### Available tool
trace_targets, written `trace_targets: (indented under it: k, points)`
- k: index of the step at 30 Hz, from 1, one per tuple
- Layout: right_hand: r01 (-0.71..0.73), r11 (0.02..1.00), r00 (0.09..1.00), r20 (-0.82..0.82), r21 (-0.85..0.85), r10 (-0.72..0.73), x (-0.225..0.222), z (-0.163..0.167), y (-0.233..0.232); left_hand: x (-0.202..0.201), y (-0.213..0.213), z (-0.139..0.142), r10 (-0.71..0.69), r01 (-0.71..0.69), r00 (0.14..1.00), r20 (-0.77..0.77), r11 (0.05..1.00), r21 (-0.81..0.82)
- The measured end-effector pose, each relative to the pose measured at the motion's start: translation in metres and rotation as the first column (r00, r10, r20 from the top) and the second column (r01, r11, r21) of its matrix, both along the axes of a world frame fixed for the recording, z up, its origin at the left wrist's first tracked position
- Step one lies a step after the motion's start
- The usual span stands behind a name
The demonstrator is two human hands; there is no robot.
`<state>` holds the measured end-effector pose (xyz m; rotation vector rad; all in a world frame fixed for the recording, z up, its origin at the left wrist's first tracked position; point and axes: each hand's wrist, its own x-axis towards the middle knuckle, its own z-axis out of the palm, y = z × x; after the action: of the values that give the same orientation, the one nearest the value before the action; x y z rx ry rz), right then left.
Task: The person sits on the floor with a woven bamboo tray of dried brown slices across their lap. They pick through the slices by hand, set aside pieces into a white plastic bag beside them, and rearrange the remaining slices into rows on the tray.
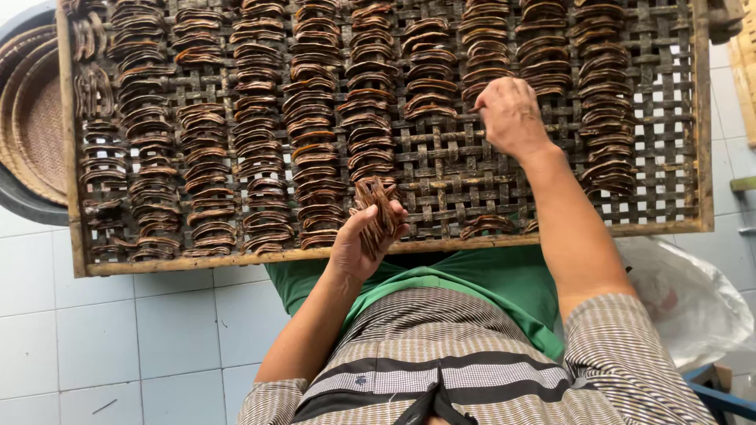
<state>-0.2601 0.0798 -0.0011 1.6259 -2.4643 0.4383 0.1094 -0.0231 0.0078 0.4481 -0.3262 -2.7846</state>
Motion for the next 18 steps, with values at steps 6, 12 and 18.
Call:
trace_targets:
  k: [6, 12, 18]
  points:
    - [-0.040, 0.995, 0.999, -0.039, -0.096, 0.036, -0.012, 0.009, -0.012, 0.003, -0.005, -0.005, 0.023, -0.020, 0.998, 0.058, 0.999, -0.048]
    - [-0.047, 0.997, 0.995, -0.092, -0.053, 0.042, -0.006, 0.013, -0.025, 0.005, -0.006, -0.020, 0.027, -0.035, 0.999, -0.045, 0.982, -0.183]
    - [-0.047, 0.997, 0.999, -0.023, -0.058, 0.046, -0.010, 0.019, -0.020, 0.009, -0.013, -0.024, 0.068, -0.068, 0.998, -0.008, 0.988, -0.141]
